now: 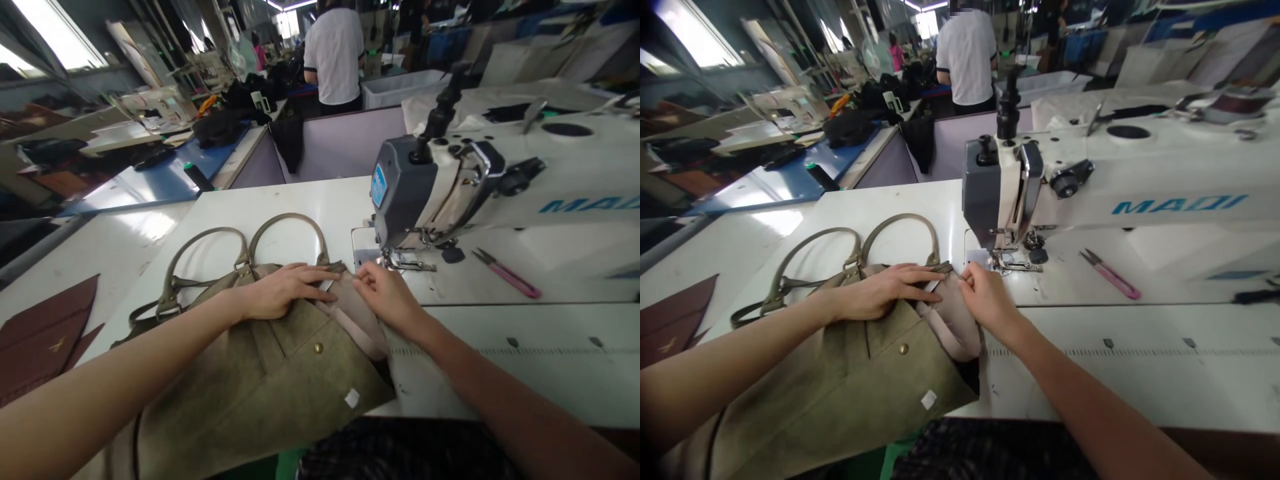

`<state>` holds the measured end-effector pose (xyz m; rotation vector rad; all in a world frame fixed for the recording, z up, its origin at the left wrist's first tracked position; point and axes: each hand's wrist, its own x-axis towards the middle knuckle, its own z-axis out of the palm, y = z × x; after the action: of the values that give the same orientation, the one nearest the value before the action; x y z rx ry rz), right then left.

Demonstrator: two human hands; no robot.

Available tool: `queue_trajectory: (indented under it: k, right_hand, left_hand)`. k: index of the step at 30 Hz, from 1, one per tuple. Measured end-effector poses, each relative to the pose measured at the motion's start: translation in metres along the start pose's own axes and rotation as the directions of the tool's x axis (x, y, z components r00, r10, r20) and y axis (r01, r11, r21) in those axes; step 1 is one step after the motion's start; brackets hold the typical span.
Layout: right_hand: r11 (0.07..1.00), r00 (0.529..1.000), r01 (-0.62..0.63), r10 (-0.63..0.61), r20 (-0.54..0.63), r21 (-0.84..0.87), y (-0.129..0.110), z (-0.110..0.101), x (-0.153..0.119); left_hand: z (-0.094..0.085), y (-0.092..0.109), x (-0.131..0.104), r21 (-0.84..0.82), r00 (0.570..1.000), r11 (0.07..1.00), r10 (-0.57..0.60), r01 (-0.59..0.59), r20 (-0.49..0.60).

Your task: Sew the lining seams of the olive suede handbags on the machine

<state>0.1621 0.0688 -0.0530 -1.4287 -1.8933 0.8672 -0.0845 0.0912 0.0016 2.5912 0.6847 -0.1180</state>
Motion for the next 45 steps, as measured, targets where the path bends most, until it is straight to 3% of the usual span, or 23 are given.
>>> queue_trajectory:
  k: [4, 6, 10, 12, 18, 23, 25, 27, 29, 31, 34, 36, 40, 45]
  right_hand:
    - [0.996, 0.996, 0.086, -0.085, 0.007, -0.037, -0.007, -0.021, -0.037]
    - [0.984, 0.975, 0.175, -0.176, 0.133, 0.019, -0.01, -0.033, -0.062]
    - [0.971, 0.928, 0.178, -0.22, 0.299, 0.159, -0.01, -0.046, -0.099]
    - [0.969, 0.913, 0.166, -0.222, 0.342, 0.185, -0.007, -0.047, -0.106]
    - [0.953, 0.887, 0.272, -0.301, 0.351, 0.131, -0.001, -0.044, -0.102]
    - [0.94, 0.849, 0.305, -0.342, 0.403, 0.155, -0.011, -0.044, -0.101]
    - [0.943, 0.87, 0.302, -0.333, 0.364, 0.141, -0.013, -0.038, -0.1]
    - [0.942, 0.909, 0.328, -0.334, 0.249, 0.07, -0.013, -0.029, -0.099]
    - [0.939, 0.932, 0.345, -0.342, 0.117, -0.006, -0.009, -0.02, -0.1]
    - [0.937, 0.937, 0.348, -0.347, 0.028, -0.022, -0.003, -0.016, -0.102]
    - [0.942, 0.944, 0.327, -0.329, 0.015, 0.07, 0.003, -0.02, -0.106]
    - [0.95, 0.951, 0.284, -0.296, 0.086, 0.129, 0.005, -0.028, -0.108]
    - [0.962, 0.932, 0.242, -0.267, 0.246, 0.127, 0.003, -0.04, -0.103]
    - [0.943, 0.917, 0.291, -0.323, 0.235, 0.161, -0.001, -0.032, -0.104]
  left_hand:
    - [-0.002, 0.017, 0.024, -0.277, 0.982, 0.942, -0.19, 0.187, 0.017]
    - [0.002, 0.024, 0.036, -0.327, 0.964, 0.918, -0.258, 0.226, -0.059]
    - [0.025, 0.033, 0.054, -0.139, 0.869, 0.93, -0.368, 0.34, -0.331]
    - [0.033, 0.034, 0.058, -0.031, 0.86, 0.935, -0.337, 0.353, -0.382]
    - [0.031, 0.033, 0.052, 0.171, 0.974, 0.971, -0.139, 0.169, -0.177]
    - [0.021, 0.027, 0.051, 0.258, 0.999, 0.966, -0.019, 0.027, -0.032]
    - [0.015, 0.021, 0.055, 0.267, 0.999, 0.963, 0.026, -0.03, 0.019]
    - [0.012, 0.016, 0.061, 0.271, 0.998, 0.961, 0.049, -0.058, 0.039]
    - [0.014, 0.013, 0.067, 0.257, 1.0, 0.967, 0.009, -0.002, -0.026]
    - [0.021, 0.015, 0.071, 0.203, 0.983, 0.973, -0.075, 0.109, -0.167]
    - [0.031, 0.023, 0.071, 0.094, 0.938, 0.975, -0.163, 0.2, -0.307]
    - [0.031, 0.027, 0.07, 0.055, 0.947, 0.98, -0.17, 0.191, -0.272]
    - [0.023, 0.03, 0.065, 0.03, 0.984, 0.989, -0.143, 0.146, -0.103]
    - [0.025, 0.036, 0.058, 0.03, 0.982, 0.985, -0.169, 0.172, -0.084]
